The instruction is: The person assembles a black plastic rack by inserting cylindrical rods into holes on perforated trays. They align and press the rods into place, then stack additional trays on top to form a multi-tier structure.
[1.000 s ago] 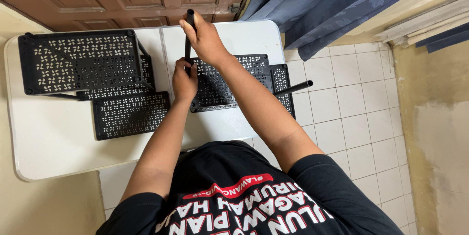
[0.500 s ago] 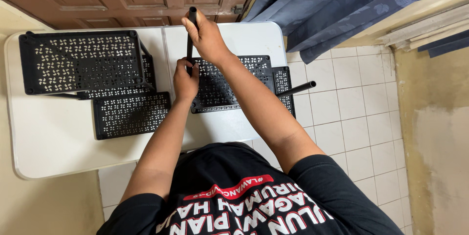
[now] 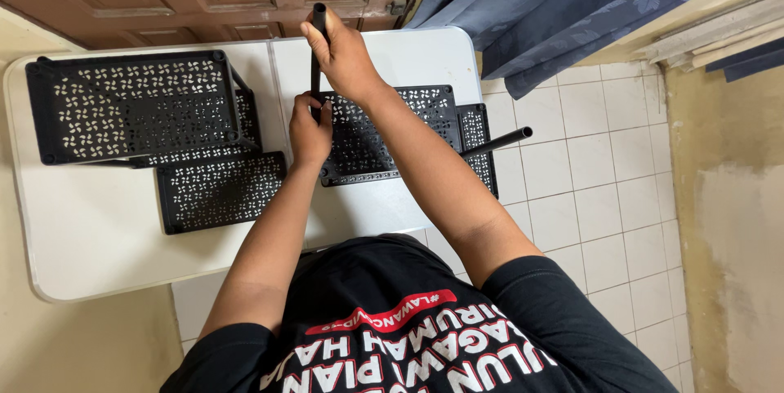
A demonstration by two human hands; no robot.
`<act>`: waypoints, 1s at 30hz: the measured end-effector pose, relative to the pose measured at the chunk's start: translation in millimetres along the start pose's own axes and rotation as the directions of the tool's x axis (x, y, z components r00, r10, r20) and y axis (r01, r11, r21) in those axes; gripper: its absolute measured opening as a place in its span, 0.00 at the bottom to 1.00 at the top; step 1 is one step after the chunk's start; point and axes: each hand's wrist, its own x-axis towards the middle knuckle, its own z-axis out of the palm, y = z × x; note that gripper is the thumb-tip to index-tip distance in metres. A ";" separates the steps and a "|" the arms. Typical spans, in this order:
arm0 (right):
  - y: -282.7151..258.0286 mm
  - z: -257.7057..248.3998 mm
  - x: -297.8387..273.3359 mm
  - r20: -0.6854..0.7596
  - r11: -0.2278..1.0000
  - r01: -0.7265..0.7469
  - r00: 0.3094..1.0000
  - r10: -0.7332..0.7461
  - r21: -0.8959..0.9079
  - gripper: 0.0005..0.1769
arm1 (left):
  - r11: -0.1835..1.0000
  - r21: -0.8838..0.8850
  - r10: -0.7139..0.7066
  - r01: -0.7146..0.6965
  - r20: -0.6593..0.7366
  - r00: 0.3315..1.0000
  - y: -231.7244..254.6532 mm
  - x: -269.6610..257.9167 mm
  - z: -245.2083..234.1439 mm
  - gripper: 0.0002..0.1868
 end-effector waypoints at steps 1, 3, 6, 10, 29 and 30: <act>0.6 0.0 -0.2 -0.004 1.000 0.017 1.000 -0.017 -0.004 0.16 | 1.000 -0.001 0.003 -0.003 -0.001 1.000 0.7 -0.4 -0.3 0.14; 0.7 0.5 -1.3 -0.012 0.999 0.053 0.998 -0.053 -0.010 0.16 | 1.000 -0.002 0.011 -0.011 -0.004 1.000 1.5 -1.4 -1.8 0.14; -0.5 1.1 -2.5 -0.025 0.998 0.056 0.998 -0.056 -0.008 0.16 | 0.999 0.022 0.032 -0.032 -0.014 0.999 1.3 -2.7 -2.0 0.14; -5.0 -0.2 -4.3 -0.027 1.000 0.017 0.999 -0.017 0.009 0.15 | 0.997 0.038 0.069 -0.068 -0.016 0.997 -0.2 -4.3 -3.6 0.14; -7.2 -3.7 -21.3 0.008 0.998 -0.047 0.999 0.047 0.040 0.17 | 0.996 0.068 0.064 -0.064 0.002 0.998 0.9 -17.2 -5.7 0.14; -7.8 -3.3 -20.2 0.007 0.998 -0.044 0.999 0.043 0.034 0.17 | 0.996 0.069 0.050 -0.050 0.012 0.999 1.2 -16.3 -6.1 0.14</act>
